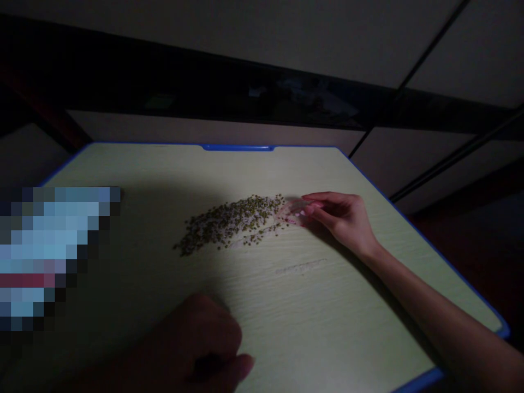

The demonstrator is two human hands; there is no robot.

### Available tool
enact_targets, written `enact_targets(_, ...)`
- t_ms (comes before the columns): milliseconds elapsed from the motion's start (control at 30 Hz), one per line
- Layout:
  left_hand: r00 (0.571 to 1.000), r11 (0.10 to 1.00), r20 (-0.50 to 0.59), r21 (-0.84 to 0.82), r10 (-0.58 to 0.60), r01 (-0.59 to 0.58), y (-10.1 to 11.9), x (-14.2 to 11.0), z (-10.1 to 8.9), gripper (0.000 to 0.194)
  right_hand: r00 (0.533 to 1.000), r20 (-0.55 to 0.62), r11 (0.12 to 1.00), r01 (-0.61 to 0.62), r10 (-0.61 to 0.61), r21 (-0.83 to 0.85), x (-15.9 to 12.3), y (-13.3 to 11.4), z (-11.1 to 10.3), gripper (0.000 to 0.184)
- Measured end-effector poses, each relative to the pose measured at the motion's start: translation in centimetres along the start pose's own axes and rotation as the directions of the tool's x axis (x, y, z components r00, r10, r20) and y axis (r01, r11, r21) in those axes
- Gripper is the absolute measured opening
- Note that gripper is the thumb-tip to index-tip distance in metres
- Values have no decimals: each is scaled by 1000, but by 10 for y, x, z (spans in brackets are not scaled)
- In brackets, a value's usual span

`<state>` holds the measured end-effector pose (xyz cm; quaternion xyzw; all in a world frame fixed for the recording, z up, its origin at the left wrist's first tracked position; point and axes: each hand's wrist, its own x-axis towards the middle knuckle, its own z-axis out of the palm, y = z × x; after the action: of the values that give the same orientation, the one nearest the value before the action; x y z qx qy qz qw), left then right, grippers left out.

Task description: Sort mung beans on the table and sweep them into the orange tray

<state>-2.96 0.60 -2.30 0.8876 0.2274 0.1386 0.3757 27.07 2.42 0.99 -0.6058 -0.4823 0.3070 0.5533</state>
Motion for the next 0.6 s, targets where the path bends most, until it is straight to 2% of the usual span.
enact_targets(233, 1000, 1000, 6, -15, -11, 11, 1, 0, 0, 18, 995, 89, 999, 40, -42, 19, 1, 3, -1, 16)
enact_targets(367, 999, 998, 8, -39, -46, 46, 2, 0, 0, 19, 987, 131, 994, 103, -96, -45, 1, -1, -2, 15)
enact_targets(500, 997, 996, 23, -56, -69, 70, 0, -2, 0, 14, 983, 87, 983, 166, -159, -84, 1, -5, -7, 14)
enact_targets(600, 996, 994, 24, -69, -80, 82, -3, -5, 1, 13, 991, 47, 989, 130, -127, -66, -1, -8, -12, 15)
